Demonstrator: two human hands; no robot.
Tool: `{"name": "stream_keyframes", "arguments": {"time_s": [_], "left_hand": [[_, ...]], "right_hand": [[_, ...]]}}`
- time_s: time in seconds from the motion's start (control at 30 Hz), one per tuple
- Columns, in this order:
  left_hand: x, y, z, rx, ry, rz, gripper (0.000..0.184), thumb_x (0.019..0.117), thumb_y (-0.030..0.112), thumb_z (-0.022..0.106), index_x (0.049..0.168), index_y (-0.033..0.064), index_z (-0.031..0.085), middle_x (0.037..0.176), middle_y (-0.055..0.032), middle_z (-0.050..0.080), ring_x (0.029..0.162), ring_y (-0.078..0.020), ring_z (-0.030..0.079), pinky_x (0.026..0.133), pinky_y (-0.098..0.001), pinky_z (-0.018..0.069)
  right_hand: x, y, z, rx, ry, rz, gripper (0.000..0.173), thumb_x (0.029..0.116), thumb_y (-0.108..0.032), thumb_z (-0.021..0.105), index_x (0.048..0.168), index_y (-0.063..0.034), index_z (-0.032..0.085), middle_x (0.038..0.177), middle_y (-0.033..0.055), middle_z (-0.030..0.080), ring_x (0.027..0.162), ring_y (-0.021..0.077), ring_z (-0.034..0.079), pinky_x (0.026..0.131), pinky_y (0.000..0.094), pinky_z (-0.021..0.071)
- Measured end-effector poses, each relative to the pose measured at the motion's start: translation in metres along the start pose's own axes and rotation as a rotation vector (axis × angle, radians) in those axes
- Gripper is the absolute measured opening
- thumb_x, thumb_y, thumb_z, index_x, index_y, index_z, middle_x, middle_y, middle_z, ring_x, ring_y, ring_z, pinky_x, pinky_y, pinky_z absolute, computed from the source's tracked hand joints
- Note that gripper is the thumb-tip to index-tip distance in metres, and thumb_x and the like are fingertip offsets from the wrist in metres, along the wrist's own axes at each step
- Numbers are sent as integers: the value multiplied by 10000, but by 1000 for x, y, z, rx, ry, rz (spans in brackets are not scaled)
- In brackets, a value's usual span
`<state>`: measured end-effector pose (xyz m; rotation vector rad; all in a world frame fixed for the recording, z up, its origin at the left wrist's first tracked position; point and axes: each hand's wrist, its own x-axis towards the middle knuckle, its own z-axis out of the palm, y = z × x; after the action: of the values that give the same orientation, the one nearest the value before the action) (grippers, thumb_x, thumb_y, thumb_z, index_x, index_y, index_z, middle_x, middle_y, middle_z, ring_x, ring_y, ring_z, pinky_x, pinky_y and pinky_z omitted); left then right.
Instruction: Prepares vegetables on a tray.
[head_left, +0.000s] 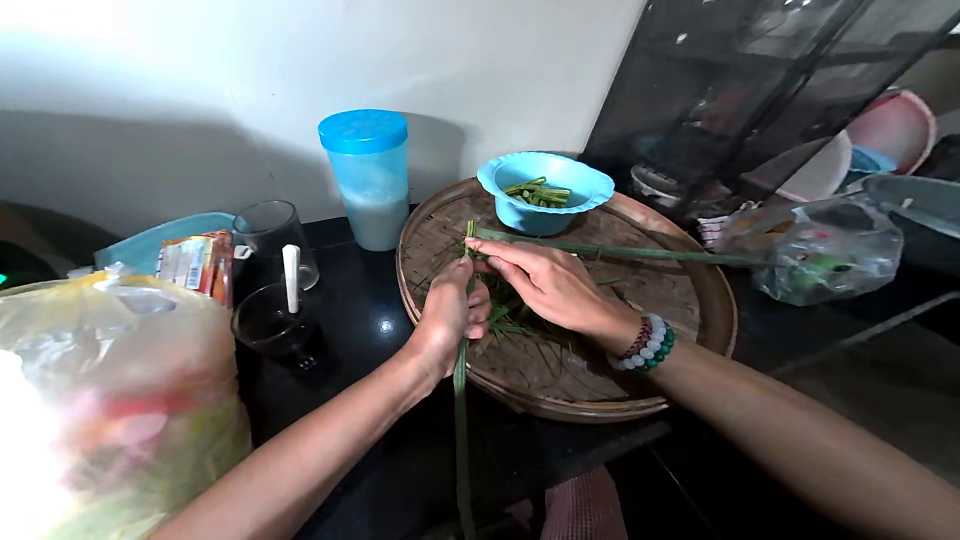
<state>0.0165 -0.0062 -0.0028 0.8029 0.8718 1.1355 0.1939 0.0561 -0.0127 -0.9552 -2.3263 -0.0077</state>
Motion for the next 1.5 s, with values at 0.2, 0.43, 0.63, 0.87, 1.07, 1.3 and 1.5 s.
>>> {"name": "stream_keyframes", "arguments": {"time_s": [0.2, 0.43, 0.63, 0.87, 1.07, 1.3, 1.5], "left_hand": [[-5, -3, 4, 92, -64, -13, 464, 1142, 366, 208, 1164, 84, 576, 583, 52, 323, 415, -35, 302, 386, -161, 283], [3, 3, 0, -19, -3, -57, 555, 1130, 430, 229, 1171, 50, 631, 574, 42, 383, 407, -35, 325, 383, -164, 287], [-1, 4, 5, 85, 15, -62, 581, 1127, 447, 228, 1192, 51, 648, 590, -3, 490, 390, -31, 336, 366, -161, 272], [3, 3, 11, 226, 23, -47, 612, 1133, 441, 235, 1140, -22, 636, 822, -137, 745, 519, -132, 638, 493, -240, 528], [22, -4, -5, 678, 172, 84, 601, 1022, 113, 591, 1565, 213, 354, 1524, -174, 431, 1224, -340, 583, 933, -532, 539], [7, -2, 0, 574, -60, 187, 583, 1114, 513, 249, 1374, 124, 598, 960, -69, 739, 788, -147, 699, 704, -317, 578], [7, -3, 2, 411, -76, 78, 549, 1112, 294, 455, 1586, 185, 201, 666, -36, 542, 434, -67, 434, 418, -188, 388]], "right_hand": [[-3, 18, -17, 84, -12, 198, 369, 1109, -364, 421, 1409, -293, 623, 1078, 72, 742, 838, 287, 709, 659, 559, 545], [4, 18, -37, 85, -154, 468, 541, 1045, -532, 501, 1045, -42, 731, 851, 187, 675, 764, 353, 657, 690, 578, 511], [12, 14, -49, 354, -183, 525, 387, 927, -274, 776, 1172, -41, 587, 790, 106, 577, 599, 201, 503, 539, 390, 437], [29, 10, -44, 948, -242, 672, 244, 1072, -352, 539, 1006, -122, 586, 632, -56, 488, 397, -1, 309, 358, 151, 270], [20, 7, -64, 927, -132, 653, 228, 1062, -333, 566, 1007, -114, 591, 622, -39, 467, 398, 14, 322, 355, 157, 283], [17, 15, -61, 901, -37, 657, 242, 1055, -340, 579, 976, -112, 587, 596, -51, 448, 399, 16, 322, 362, 164, 281], [-17, -6, -50, 347, 30, 626, 495, 1055, -566, 450, 1315, -147, 499, 739, 110, 557, 540, 243, 515, 484, 411, 440]]}}
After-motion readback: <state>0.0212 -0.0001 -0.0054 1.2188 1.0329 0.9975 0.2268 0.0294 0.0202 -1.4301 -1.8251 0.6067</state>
